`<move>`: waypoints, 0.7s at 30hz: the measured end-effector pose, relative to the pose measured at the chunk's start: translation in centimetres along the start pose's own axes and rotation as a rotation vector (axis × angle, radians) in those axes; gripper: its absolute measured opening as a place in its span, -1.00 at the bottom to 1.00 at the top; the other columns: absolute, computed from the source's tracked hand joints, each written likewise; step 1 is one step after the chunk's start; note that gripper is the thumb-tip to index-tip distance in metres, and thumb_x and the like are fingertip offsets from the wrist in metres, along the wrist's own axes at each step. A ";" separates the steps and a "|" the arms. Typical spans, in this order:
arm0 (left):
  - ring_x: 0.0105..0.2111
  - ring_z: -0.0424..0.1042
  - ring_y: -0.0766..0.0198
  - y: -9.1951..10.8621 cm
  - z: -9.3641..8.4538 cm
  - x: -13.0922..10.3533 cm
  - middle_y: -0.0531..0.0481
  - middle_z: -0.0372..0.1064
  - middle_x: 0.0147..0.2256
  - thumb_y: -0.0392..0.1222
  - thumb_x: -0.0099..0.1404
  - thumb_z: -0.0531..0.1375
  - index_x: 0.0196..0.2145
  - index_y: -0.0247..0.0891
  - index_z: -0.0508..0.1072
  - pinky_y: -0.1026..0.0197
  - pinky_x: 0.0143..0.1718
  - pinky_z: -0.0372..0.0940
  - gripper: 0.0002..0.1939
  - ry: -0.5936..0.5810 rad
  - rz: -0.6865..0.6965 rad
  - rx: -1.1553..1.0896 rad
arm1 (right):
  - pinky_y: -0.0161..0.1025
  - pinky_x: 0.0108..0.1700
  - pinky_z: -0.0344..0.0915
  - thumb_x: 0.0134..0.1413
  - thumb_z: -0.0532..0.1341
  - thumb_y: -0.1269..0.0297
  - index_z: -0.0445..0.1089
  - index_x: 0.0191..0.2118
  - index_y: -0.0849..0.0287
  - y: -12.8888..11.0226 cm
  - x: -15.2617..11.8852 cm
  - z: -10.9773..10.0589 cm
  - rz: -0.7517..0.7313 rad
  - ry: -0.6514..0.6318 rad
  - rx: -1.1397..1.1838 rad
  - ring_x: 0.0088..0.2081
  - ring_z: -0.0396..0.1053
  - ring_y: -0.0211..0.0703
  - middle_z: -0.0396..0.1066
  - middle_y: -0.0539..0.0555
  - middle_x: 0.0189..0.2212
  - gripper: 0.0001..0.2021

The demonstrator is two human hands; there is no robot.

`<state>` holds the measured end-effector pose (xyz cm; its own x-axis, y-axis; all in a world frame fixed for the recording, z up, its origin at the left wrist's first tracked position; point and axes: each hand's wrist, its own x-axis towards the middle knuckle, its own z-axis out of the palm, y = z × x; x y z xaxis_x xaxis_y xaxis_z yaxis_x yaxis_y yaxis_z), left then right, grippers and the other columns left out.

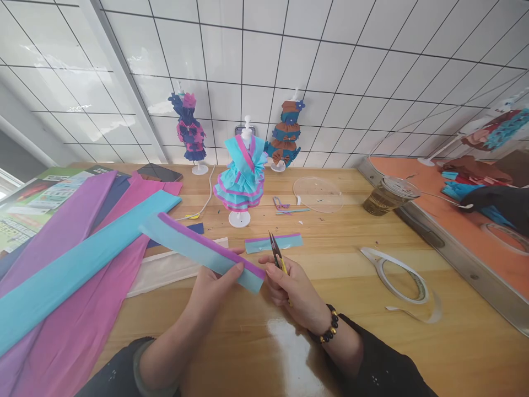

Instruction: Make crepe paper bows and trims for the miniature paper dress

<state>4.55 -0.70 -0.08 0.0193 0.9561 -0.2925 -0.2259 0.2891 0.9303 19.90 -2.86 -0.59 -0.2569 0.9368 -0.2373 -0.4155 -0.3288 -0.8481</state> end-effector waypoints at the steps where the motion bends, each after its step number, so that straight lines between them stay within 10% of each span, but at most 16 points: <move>1: -0.38 0.41 0.17 0.1 0.0 -0.1 -0.01 0.47 -0.47 -0.12 -0.11 0.33 -0.25 -0.27 0.47 0.24 -0.34 0.27 -0.59 -0.003 0.014 0.041 | -0.41 -0.67 -0.31 -0.02 0.21 0.09 0.22 -0.33 0.20 0.1 0.0 0.0 0.014 -0.007 -0.024 -0.71 -0.26 -0.49 -0.15 -0.24 -0.73 -0.72; 21: -0.29 0.47 0.09 1.2 -3.3 3.1 -0.15 0.50 -0.38 -0.14 0.09 0.24 -0.30 -0.36 0.42 0.13 -0.30 0.35 -0.76 0.026 -0.035 -0.286 | -0.39 -0.62 -0.18 -0.03 0.16 0.10 0.22 -0.49 0.21 -0.2 -0.1 0.1 0.092 0.087 -0.622 -0.66 -0.12 -0.44 -0.02 -0.16 -0.70 -0.74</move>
<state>1.14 2.45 -0.55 0.0080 0.9431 -0.3325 -0.4909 0.2934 0.8203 19.98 -2.92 -0.31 -0.1851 0.9230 -0.3374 0.1966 -0.3016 -0.9330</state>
